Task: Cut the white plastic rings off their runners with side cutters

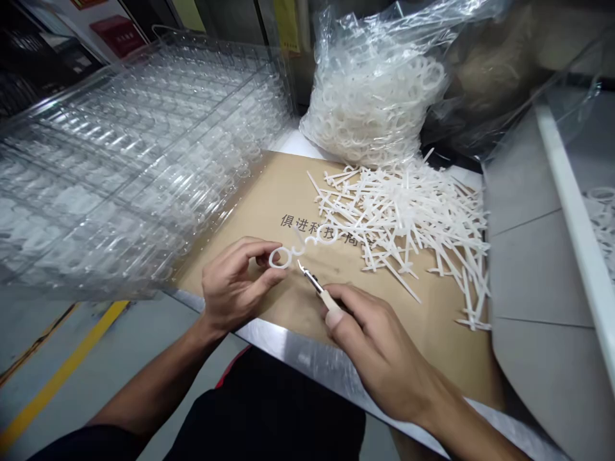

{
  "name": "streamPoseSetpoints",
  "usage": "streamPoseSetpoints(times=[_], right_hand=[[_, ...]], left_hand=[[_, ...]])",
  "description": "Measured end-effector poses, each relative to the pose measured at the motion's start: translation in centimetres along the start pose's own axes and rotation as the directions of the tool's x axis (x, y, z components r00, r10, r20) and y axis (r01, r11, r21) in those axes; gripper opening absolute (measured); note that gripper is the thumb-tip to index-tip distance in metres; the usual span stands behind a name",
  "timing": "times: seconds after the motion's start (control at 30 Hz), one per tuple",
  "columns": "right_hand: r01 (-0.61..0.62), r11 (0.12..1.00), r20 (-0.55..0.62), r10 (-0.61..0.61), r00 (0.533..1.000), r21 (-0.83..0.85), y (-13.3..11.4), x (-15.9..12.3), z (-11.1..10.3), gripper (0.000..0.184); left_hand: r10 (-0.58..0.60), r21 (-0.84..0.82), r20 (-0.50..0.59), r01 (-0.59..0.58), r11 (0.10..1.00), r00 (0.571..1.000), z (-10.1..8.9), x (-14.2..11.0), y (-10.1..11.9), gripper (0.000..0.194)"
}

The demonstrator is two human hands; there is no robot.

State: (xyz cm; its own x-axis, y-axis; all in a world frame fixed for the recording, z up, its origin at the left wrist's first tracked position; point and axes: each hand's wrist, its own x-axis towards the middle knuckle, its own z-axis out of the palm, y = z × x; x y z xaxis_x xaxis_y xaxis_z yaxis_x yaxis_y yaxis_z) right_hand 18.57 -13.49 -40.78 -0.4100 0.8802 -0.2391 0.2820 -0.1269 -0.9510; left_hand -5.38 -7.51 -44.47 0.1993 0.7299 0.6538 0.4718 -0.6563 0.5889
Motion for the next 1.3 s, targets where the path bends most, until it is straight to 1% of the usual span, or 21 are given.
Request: streamPoseSetpoints(times=[0.07,0.2,0.5,1.13,1.3], right_hand=[[-0.024,0.999,0.019,0.023,1.0,0.024,-0.21,0.08,-0.05,0.035],[-0.054,0.998,0.028,0.053,0.998,0.012,-0.09,0.07,-0.04,0.035],[-0.023,1.0,0.002,0.023,1.0,0.004,-0.06,0.12,0.18,0.036],[-0.014,1.0,-0.031,0.015,0.999,0.016,0.12,0.19,0.52,0.034],[-0.028,0.999,-0.031,0.029,0.999,0.022,0.19,0.26,0.57,0.034]], left_hand=[[0.03,-0.004,-0.006,-0.03,1.0,1.0,0.02,-0.02,0.03,0.026],[0.068,-0.004,0.005,-0.068,0.998,0.998,0.1,-0.06,0.08,0.028],[0.102,0.012,0.009,-0.102,0.995,0.995,0.15,-0.15,0.06,0.028],[0.129,0.047,0.023,-0.13,0.99,0.991,0.3,-0.32,0.0,0.026],[0.134,0.051,0.027,-0.136,0.989,0.991,0.28,-0.27,-0.02,0.026]])
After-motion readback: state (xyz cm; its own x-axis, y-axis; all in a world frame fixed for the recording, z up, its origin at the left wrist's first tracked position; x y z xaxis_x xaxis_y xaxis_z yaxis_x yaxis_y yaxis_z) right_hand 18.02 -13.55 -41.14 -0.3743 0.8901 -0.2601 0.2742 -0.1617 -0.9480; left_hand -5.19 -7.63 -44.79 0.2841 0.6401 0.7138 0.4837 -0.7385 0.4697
